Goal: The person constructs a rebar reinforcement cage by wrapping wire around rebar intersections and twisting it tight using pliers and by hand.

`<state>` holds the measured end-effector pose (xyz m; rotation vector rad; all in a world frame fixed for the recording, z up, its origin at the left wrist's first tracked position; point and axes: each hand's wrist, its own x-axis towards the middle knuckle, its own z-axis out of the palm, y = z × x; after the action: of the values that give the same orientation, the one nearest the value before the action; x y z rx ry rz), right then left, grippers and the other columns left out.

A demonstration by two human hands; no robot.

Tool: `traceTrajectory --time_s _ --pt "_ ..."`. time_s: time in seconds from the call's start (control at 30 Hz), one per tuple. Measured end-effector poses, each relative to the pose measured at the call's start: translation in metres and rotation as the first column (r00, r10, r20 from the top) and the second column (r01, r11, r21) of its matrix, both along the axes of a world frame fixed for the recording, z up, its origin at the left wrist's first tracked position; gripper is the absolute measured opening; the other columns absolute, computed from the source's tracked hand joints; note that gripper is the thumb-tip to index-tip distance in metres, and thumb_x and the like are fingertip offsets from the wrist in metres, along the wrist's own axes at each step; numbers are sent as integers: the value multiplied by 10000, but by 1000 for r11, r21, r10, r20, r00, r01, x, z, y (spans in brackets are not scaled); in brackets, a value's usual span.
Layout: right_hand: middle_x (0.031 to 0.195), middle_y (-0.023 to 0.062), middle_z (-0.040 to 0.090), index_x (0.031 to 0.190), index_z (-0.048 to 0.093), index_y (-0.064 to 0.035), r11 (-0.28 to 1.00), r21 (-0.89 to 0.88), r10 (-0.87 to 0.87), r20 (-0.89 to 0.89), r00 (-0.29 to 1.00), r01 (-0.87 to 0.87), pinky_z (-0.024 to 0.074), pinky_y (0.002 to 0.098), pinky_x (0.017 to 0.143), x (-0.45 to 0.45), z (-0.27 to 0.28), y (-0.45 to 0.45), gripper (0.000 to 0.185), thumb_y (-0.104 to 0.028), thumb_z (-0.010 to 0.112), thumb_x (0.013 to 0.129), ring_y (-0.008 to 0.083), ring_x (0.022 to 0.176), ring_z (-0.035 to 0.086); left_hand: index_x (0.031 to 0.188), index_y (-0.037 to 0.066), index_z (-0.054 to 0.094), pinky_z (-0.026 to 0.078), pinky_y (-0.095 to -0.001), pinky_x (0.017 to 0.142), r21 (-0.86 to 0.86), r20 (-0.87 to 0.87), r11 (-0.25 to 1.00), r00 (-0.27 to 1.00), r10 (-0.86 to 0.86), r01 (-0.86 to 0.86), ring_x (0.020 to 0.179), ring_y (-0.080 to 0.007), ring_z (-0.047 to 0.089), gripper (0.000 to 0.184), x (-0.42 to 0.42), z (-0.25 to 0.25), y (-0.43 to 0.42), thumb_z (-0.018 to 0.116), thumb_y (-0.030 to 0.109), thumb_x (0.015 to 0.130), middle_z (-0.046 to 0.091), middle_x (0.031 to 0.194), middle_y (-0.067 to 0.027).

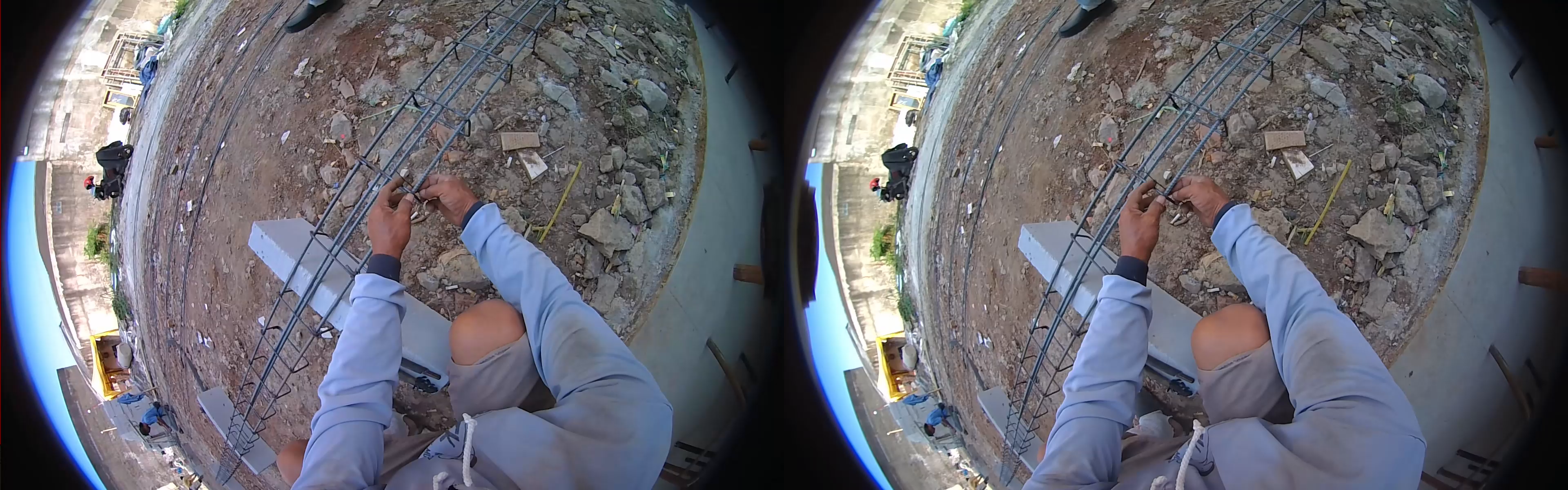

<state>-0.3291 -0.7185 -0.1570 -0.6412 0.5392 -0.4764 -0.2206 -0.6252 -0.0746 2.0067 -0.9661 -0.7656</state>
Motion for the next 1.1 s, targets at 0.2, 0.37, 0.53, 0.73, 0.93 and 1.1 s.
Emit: traceTrajectory --time_s 0.2,0.37,0.53,0.73,0.93,1.1 --pt "824 43 623 893 646 6 985 -168 26 -78 997 -39 438 281 619 -7 13 3 183 -150 597 810 128 682 551 1209 26 568 484 -268 734 -123 -227 992 974 14 -43 841 -148 621 326 5 -8 4 542 102 893 657 1007 -98" --pt "856 161 609 923 664 -30 657 -752 -346 -363 865 -53 463 394 735 -8 22 31 222 -225 608 834 299 803 594 1176 -13 584 485 -261 762 -212 -325 977 941 -94 24 855 -136 611 294 17 -13 7 515 93 910 637 1049 -92" --pt "841 185 578 876 663 -66 506 -854 -515 -413 751 -123 464 442 737 -2 31 42 164 -216 610 836 359 851 583 1099 2 622 451 -239 714 -196 -341 979 932 -125 60 792 -95 560 284 17 1 8 550 217 929 628 950 -38" --pt "831 175 598 804 632 -48 303 -927 -521 -354 777 -220 478 454 716 -4 26 30 151 -184 578 841 368 795 595 987 35 646 408 -224 665 -150 -298 987 950 -93 49 732 -71 517 281 15 0 8 582 300 918 616 850 0" --pt "790 169 613 772 628 -45 260 -934 -478 -346 807 -246 482 455 723 -7 26 22 145 -165 564 821 356 791 600 852 7 628 448 -256 659 -114 -141 989 984 -113 98 712 -108 556 260 12 -3 3 671 264 843 639 805 -46" --pt "821 171 633 804 652 -54 260 -911 -404 -405 820 -321 485 449 734 -7 27 14 136 -158 564 800 352 822 608 920 16 597 477 -338 710 -33 296 993 950 -102 117 788 -215 625 304 6 -2 8 710 262 782 657 838 -103"
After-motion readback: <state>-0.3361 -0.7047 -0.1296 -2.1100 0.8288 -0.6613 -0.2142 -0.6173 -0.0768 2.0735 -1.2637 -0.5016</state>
